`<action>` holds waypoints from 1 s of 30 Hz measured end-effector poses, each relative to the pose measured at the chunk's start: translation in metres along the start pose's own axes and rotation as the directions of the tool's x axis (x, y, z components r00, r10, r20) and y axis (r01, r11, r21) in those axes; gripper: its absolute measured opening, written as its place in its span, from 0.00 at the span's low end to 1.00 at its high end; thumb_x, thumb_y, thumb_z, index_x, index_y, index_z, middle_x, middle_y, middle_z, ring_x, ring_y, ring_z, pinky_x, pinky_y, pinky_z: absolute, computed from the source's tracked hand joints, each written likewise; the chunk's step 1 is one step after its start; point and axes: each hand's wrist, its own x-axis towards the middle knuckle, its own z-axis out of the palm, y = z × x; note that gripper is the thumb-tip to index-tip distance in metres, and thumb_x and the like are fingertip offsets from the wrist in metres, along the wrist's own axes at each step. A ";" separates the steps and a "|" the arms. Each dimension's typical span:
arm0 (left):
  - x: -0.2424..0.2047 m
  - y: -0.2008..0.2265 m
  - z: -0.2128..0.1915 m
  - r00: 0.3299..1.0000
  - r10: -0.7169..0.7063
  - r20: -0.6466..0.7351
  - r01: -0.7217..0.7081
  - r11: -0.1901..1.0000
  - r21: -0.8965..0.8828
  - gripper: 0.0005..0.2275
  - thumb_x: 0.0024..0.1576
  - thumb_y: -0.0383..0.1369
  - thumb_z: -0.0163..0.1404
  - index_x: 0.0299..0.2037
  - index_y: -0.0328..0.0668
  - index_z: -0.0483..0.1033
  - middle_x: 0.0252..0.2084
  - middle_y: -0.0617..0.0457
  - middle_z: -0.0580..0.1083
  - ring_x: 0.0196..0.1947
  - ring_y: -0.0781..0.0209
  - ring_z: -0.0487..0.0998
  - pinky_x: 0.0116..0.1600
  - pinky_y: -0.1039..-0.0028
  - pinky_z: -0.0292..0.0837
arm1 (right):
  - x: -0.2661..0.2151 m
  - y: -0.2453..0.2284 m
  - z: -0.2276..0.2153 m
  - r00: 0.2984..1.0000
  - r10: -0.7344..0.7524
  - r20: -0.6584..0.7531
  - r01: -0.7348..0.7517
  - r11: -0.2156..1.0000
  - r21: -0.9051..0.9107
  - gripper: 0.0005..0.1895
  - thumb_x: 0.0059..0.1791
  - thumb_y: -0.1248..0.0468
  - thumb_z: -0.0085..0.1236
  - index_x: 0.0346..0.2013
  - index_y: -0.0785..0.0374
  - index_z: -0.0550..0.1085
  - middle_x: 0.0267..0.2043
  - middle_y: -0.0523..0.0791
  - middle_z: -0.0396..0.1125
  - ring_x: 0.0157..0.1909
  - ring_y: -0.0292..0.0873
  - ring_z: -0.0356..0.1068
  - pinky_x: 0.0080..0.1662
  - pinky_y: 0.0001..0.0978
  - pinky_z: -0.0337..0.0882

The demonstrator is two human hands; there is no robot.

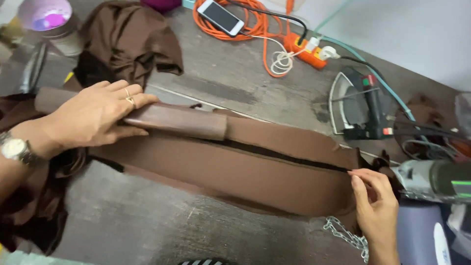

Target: The person is ironing brown fabric on a workbench, smoothing it out with their hands and moving the iron over it to remove wrinkles.

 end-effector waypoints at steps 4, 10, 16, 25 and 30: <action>0.051 0.056 -0.015 0.980 0.148 -0.132 -0.155 0.987 -0.041 0.29 0.49 0.50 0.50 0.59 0.48 0.64 0.43 0.55 0.70 0.42 0.51 0.71 0.43 0.63 0.66 | 0.009 -0.003 -0.004 0.999 -0.019 -0.043 0.017 0.999 -0.035 0.07 0.54 0.69 0.48 0.41 0.66 0.75 0.47 0.48 0.67 0.51 0.41 0.66 0.51 0.29 0.67; 0.127 0.104 0.008 0.947 0.317 -0.059 -0.322 0.940 -0.112 0.28 0.50 0.50 0.54 0.57 0.46 0.64 0.47 0.53 0.68 0.44 0.51 0.71 0.41 0.61 0.67 | 0.012 0.006 -0.002 0.997 -0.070 -0.020 0.071 0.996 0.063 0.07 0.51 0.70 0.48 0.39 0.68 0.74 0.46 0.49 0.66 0.51 0.42 0.67 0.54 0.28 0.68; 0.206 0.043 0.032 0.984 0.159 -0.080 -0.168 0.978 -0.122 0.25 0.46 0.52 0.54 0.48 0.50 0.66 0.44 0.52 0.70 0.44 0.46 0.72 0.41 0.53 0.69 | 0.002 0.047 -0.023 0.980 0.155 -0.126 -0.154 0.988 0.013 0.08 0.52 0.66 0.48 0.39 0.65 0.75 0.44 0.47 0.68 0.49 0.39 0.67 0.50 0.27 0.66; 0.262 -0.020 0.136 0.952 0.002 0.307 0.036 0.992 -0.119 0.26 0.46 0.45 0.59 0.51 0.50 0.63 0.51 0.54 0.67 0.51 0.50 0.69 0.49 0.54 0.69 | 0.003 0.099 -0.013 0.960 0.278 0.038 -0.278 0.961 0.000 0.18 0.51 0.65 0.40 0.55 0.59 0.70 0.50 0.46 0.66 0.42 0.38 0.74 0.52 0.28 0.66; 0.265 -0.026 0.151 0.909 -0.060 0.412 0.110 0.989 -0.099 0.25 0.48 0.40 0.59 0.53 0.53 0.61 0.58 0.56 0.65 0.56 0.44 0.68 0.51 0.51 0.69 | 0.023 0.095 -0.002 0.924 0.330 0.192 -0.348 0.935 0.069 0.24 0.50 0.61 0.40 0.61 0.60 0.63 0.65 0.44 0.61 0.67 0.37 0.57 0.66 0.30 0.51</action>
